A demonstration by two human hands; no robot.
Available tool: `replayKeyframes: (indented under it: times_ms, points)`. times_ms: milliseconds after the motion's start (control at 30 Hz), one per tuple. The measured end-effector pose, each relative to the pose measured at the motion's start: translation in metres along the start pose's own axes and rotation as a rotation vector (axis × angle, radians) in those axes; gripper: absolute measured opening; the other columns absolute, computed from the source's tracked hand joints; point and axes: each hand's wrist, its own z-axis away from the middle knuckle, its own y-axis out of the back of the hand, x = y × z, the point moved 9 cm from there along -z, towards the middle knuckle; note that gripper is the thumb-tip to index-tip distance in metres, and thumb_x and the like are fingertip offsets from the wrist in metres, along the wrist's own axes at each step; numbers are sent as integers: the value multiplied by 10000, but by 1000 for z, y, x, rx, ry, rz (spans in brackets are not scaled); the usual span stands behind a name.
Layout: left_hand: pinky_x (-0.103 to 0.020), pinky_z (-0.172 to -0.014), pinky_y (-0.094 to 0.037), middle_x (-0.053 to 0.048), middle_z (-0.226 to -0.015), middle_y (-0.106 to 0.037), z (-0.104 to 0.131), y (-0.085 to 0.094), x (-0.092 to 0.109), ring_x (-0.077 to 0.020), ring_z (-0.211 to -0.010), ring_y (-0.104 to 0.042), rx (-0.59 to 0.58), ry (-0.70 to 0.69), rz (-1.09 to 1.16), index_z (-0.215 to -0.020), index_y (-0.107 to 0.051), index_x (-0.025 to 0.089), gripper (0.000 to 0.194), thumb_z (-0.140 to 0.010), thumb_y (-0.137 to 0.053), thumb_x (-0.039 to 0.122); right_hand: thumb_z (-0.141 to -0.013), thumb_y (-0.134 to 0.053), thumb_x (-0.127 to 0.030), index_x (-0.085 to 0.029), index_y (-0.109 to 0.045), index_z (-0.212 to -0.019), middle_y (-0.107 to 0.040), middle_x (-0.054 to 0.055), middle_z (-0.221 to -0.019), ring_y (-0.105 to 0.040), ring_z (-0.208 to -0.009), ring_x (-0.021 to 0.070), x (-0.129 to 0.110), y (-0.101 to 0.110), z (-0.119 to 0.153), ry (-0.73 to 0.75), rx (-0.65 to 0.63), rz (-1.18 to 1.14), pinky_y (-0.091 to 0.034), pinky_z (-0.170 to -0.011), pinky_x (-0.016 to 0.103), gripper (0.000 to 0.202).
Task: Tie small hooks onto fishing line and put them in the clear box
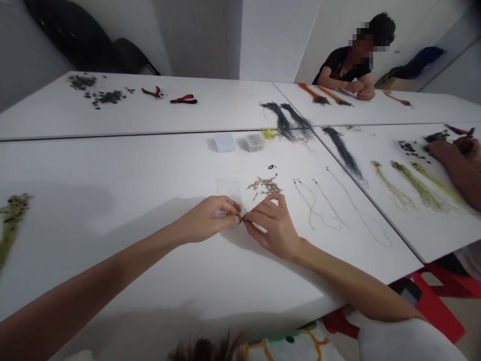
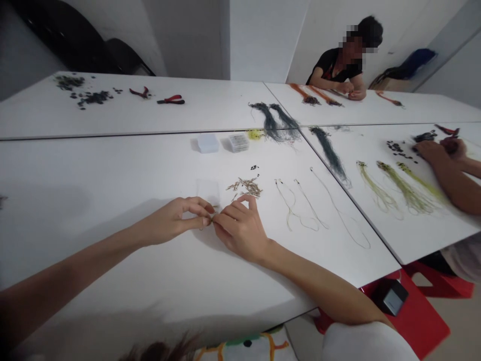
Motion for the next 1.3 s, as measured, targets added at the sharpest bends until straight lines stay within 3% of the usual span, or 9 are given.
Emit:
replayKeyframes:
  times_ms: [200, 367, 633, 867, 967, 1100, 1300]
  points:
    - [-403, -1003, -373, -13, -1216, -636, 5, 3, 6, -254, -1145, -544, 77, -56, -135, -968, -749, 293, 258, -876, -559, 440, -903, -540, -148, -223, -655, -863, -687, -15, -729, -580, -700, 143, 2, -2, 0, -20, -7, -17, -324, -941, 394, 143]
    - [-450, -1020, -329, -27, -1154, -669, 8, 0, 12, -271, -1104, -555, 142, -97, -281, -908, -760, 280, 282, -894, -527, 439, -904, -526, -140, -217, -646, -837, -682, -15, -707, -578, -692, 146, 1, -4, 0, -9, -11, 15, -316, -963, 409, 158]
    - [-345, -870, -424, -25, -1063, -701, -2, -2, 0, -233, -965, -614, -9, -60, -111, -846, -752, 234, 296, -872, -526, 424, -919, -520, -147, -234, -662, -845, -699, -18, -722, -588, -691, 147, 2, -8, 1, 8, -44, 13, -294, -991, 425, 182]
    - [-326, -843, -417, -23, -1122, -660, 1, -1, -8, -221, -979, -594, 8, 13, -93, -799, -722, 226, 259, -859, -545, 406, -938, -514, -162, -222, -664, -869, -688, -17, -723, -582, -691, 138, 1, -12, 0, -6, -45, -19, -294, -990, 409, 175]
    - [-343, -831, -419, -20, -1187, -629, 3, 3, -11, -242, -1012, -569, 33, 57, -151, -794, -714, 233, 272, -856, -537, 431, -948, -519, -188, -217, -671, -887, -692, -5, -766, -578, -721, 139, 3, -20, -2, -41, -80, -16, -295, -982, 397, 166]
    - [-439, -952, -357, -37, -1137, -632, 3, 8, -19, -276, -1072, -515, 93, 43, -261, -795, -709, 233, 314, -868, -504, 460, -911, -590, -221, -223, -688, -954, -686, 39, -949, -593, -877, 177, 7, -34, -1, -94, -143, -8, -295, -961, 406, 106]
    - [-472, -994, -308, -54, -1022, -635, -3, 5, -31, -284, -1076, -503, 101, 32, -349, -739, -694, 217, 325, -864, -480, 428, -829, -613, -143, -227, -684, -1057, -621, 82, -1119, -560, -1030, 229, 11, -50, 7, -148, -241, -48, -314, -942, 437, 253]
